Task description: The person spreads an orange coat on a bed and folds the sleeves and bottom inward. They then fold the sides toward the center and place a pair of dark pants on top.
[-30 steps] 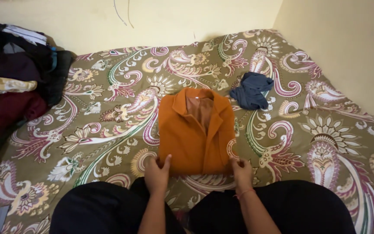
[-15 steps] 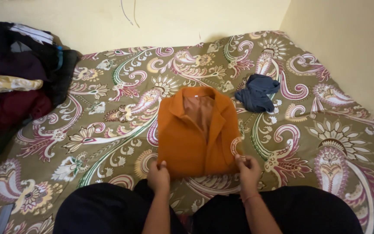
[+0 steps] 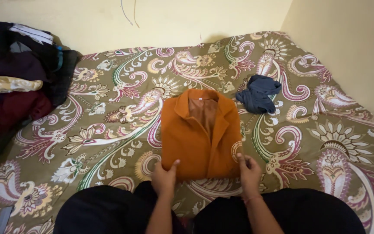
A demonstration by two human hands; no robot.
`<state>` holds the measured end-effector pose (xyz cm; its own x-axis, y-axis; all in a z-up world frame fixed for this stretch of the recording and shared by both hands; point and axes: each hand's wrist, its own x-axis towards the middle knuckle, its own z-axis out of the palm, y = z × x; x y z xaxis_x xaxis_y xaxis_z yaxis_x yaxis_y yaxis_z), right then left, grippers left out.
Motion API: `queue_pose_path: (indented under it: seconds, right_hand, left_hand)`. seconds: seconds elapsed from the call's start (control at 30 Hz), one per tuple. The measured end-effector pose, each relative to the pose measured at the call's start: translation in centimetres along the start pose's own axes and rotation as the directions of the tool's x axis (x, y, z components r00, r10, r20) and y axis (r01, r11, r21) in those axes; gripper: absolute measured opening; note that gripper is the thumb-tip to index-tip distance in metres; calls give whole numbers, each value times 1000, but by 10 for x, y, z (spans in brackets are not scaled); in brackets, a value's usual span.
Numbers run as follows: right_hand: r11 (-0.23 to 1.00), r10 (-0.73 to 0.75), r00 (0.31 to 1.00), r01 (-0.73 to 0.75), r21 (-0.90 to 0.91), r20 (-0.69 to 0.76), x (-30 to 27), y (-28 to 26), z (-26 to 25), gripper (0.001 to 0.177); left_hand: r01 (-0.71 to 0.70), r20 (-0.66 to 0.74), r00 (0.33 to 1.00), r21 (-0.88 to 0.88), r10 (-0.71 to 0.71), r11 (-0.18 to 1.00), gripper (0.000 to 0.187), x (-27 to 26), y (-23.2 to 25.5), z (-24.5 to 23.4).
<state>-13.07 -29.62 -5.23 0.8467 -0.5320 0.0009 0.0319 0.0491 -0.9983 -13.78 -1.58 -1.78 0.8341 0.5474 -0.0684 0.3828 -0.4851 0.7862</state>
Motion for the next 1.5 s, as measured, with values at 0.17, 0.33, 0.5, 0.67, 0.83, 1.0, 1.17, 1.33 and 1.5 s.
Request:
queue_pose_path:
  seconds: [0.17, 0.33, 0.5, 0.67, 0.83, 1.0, 1.17, 1.33, 1.5]
  right_hand:
    - [995, -52, 998, 51, -88, -19, -5, -13, 1, 28]
    - [962, -61, 998, 56, -266, -13, 9, 16, -6, 47]
    - [829, -292, 956, 269, -490, 30, -7, -7, 8, 51]
    - [959, -117, 993, 104, -265, -30, 9, 13, 5, 47]
    - [998, -66, 998, 66, 14, -1, 21, 23, -1, 38]
    - [882, -344, 936, 299, -364, -66, 0, -10, 16, 51]
    - [606, -605, 790, 536, -587, 97, -34, -101, 54, 46]
    - [514, -639, 691, 710, -481, 336, -21, -128, 94, 36]
    - [231, -345, 766, 630, -742, 543, 24, -56, 90, 56]
  left_hand:
    - [-6, -26, 1000, -18, 5, 1000, 53, 9, -11, 11]
    - [60, 18, 998, 34, -60, 998, 49, 16, -16, 16]
    - [59, 45, 997, 106, -64, 993, 52, 20, -20, 28]
    - [49, 1, 999, -111, -49, 993, 64, 25, -29, 36]
    - [67, 37, 997, -182, -61, 981, 61, 32, -21, 39]
    - [-58, -275, 957, 126, 92, 990, 43, -6, 42, -6]
    - [-568, -160, 793, 151, 587, 809, 44, -10, 84, -9]
    - [-768, 51, 632, 176, 774, 615, 57, 14, 90, 38]
    - [-481, 295, 877, 510, 381, 713, 71, 33, 91, 29]
